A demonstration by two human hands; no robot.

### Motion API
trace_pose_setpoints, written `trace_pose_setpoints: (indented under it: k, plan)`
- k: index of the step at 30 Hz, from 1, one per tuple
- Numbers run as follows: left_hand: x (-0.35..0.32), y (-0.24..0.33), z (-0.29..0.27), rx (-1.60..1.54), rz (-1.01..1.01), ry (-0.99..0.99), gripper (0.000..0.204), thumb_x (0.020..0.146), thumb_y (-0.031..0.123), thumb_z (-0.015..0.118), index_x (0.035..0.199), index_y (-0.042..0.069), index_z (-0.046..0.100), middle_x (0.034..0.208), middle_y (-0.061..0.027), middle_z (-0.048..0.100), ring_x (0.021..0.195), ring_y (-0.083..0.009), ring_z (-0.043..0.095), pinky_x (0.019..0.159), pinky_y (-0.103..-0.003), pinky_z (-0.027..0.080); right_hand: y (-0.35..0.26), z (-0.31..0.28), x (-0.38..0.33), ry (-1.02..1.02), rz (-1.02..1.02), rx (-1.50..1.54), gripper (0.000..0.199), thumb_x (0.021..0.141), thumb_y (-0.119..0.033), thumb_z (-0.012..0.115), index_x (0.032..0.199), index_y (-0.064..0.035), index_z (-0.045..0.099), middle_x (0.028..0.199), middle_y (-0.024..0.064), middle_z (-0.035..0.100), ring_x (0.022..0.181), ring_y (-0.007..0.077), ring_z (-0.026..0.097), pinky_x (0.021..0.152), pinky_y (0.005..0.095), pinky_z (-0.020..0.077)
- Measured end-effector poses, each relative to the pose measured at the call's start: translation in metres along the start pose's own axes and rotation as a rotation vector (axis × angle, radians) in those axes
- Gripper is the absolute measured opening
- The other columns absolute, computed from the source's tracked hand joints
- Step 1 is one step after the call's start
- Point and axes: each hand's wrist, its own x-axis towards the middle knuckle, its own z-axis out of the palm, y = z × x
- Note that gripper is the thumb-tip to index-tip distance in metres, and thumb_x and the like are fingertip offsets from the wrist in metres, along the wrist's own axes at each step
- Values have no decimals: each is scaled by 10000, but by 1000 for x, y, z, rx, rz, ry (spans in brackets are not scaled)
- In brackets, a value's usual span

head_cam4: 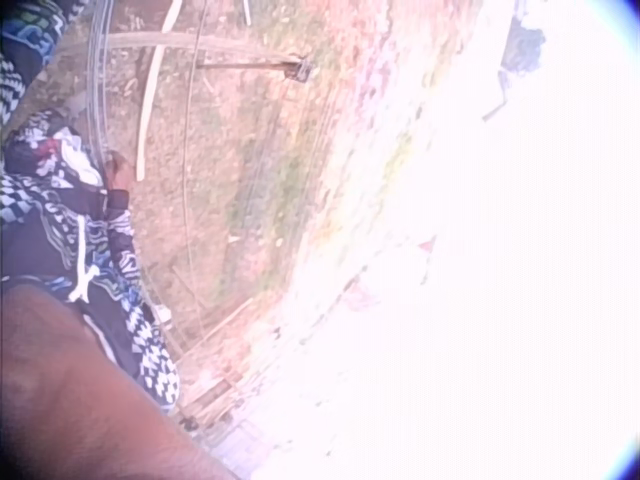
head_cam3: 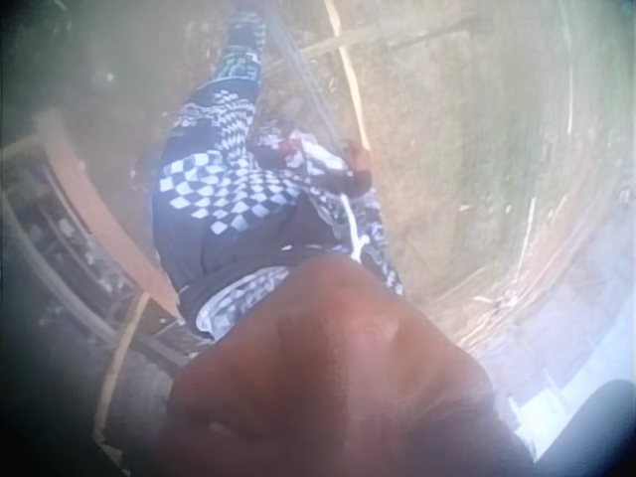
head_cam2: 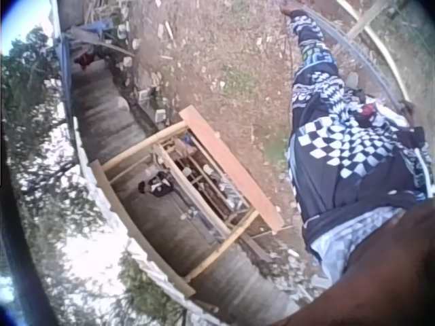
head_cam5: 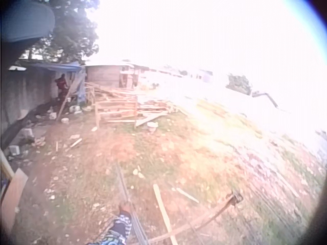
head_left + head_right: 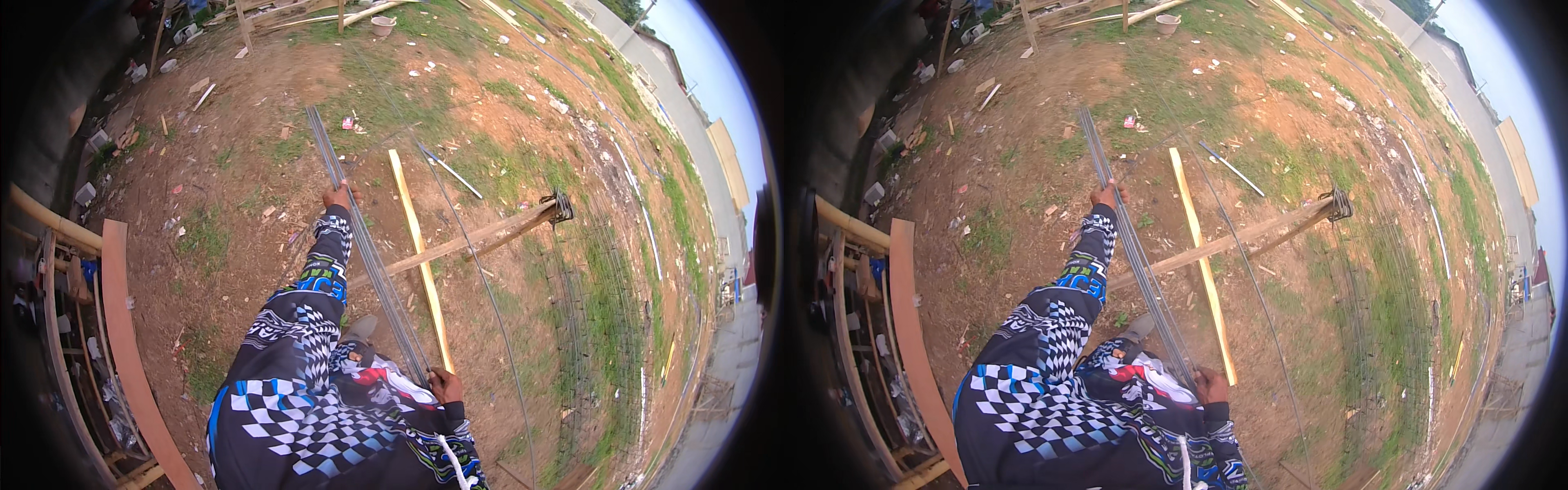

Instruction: The person assembles a rebar cage by hand, aligning multiple steel bars and securing them with wire ties. They use a wooden stick to assist in positioning and twisting the wire, then place the assembled cage on the ground.

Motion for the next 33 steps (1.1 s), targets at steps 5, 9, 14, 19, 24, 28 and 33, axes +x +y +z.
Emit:
trace_pose_setpoints:
  k: [5,9,14,19,24,28,33]
  plan:
    - [-11,7,8,-17,-16,28,189,968,179,535,984,-8,552,733,-138,655,533,-215,636,443,-327,529,5,0,2,-37,10,-7,193,887,-172,611,995,-45,708,709,106,682,677,182,682,650,303,527]
    - [-11,10,9,-20,-9,30,188,965,172,540,988,-14,550,733,-139,653,532,-212,629,447,-328,531,15,4,4,-8,-108,-53,197,881,-181,619,996,-48,706,717,114,681,671,188,676,651,314,526]
    - [-7,5,7,28,-22,29,198,972,186,530,956,-11,548,723,-130,645,523,-195,606,445,-329,521,4,-11,15,-114,5,-75,238,869,-206,634,1045,-54,687,880,160,679,774,252,663,682,346,522]
    - [2,-4,6,69,-59,63,241,976,227,515,958,-4,582,666,-86,596,488,-171,543,437,-322,487,-36,-76,91,854,-230,-640,522,850,-305,636,1312,-100,507,1139,203,595,1055,361,565,861,432,451]
    - [28,-12,-9,-18,-98,35,269,962,228,540,1013,-26,616,703,-72,569,505,-182,549,434,-337,492,2,-84,145,397,71,-366,383,924,-353,540,1209,-102,583,847,166,667,804,353,648,706,457,488]
    - [40,-20,-15,-81,-127,-25,252,961,241,549,953,-3,612,680,-63,564,491,-193,543,436,-354,487,15,-66,115,380,12,-371,308,957,-354,480,1039,-114,655,710,140,662,687,336,654,637,447,495]
    - [55,-39,-6,216,-164,1,431,966,394,493,806,4,583,613,-89,583,518,-203,574,476,-357,507,43,-59,29,219,108,-86,286,952,-339,484,970,-104,646,705,111,671,668,342,645,642,427,507]
